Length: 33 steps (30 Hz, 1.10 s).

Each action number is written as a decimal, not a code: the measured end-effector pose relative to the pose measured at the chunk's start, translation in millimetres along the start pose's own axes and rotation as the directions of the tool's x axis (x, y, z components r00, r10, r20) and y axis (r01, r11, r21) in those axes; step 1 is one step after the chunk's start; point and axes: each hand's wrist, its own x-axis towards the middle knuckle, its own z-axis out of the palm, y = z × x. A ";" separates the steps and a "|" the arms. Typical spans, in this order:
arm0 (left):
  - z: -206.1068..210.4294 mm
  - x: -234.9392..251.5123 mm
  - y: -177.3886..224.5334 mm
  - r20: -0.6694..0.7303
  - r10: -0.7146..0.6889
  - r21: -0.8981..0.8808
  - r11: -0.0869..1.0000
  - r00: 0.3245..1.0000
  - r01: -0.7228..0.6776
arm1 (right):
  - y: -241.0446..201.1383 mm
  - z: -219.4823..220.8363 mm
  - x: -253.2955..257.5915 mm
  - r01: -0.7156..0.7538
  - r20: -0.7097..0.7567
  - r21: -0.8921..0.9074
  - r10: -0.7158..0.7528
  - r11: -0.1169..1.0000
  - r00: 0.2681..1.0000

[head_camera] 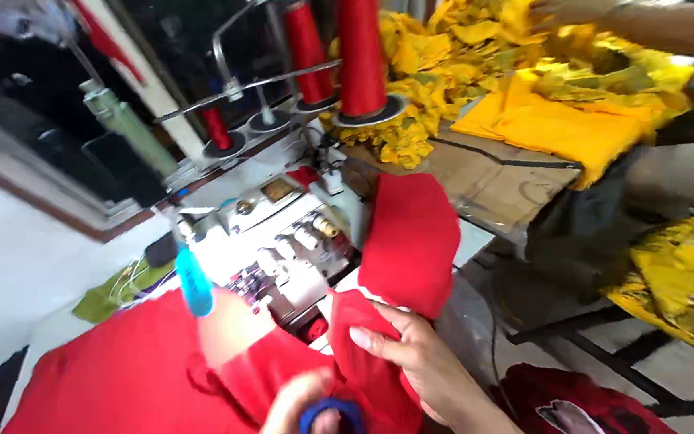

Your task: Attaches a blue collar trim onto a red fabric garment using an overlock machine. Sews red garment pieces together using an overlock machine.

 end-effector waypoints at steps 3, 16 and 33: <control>-44.8 25.5 0.9 0.076 -0.199 -0.223 0.952 0.977 0.211 | 7.3 32.8 -18.0 0.075 0.339 -0.006 -0.069 0.997 0.938; -74.7 7.4 -2.1 -0.263 -0.366 -0.394 0.885 0.893 0.247 | 29.2 74.3 -39.4 0.049 0.461 -0.068 -0.012 0.996 0.887; -91.1 55.3 -45.7 -0.259 -0.223 0.064 0.967 0.940 0.247 | 42.3 99.7 33.2 -0.141 0.021 -0.227 0.150 0.964 0.988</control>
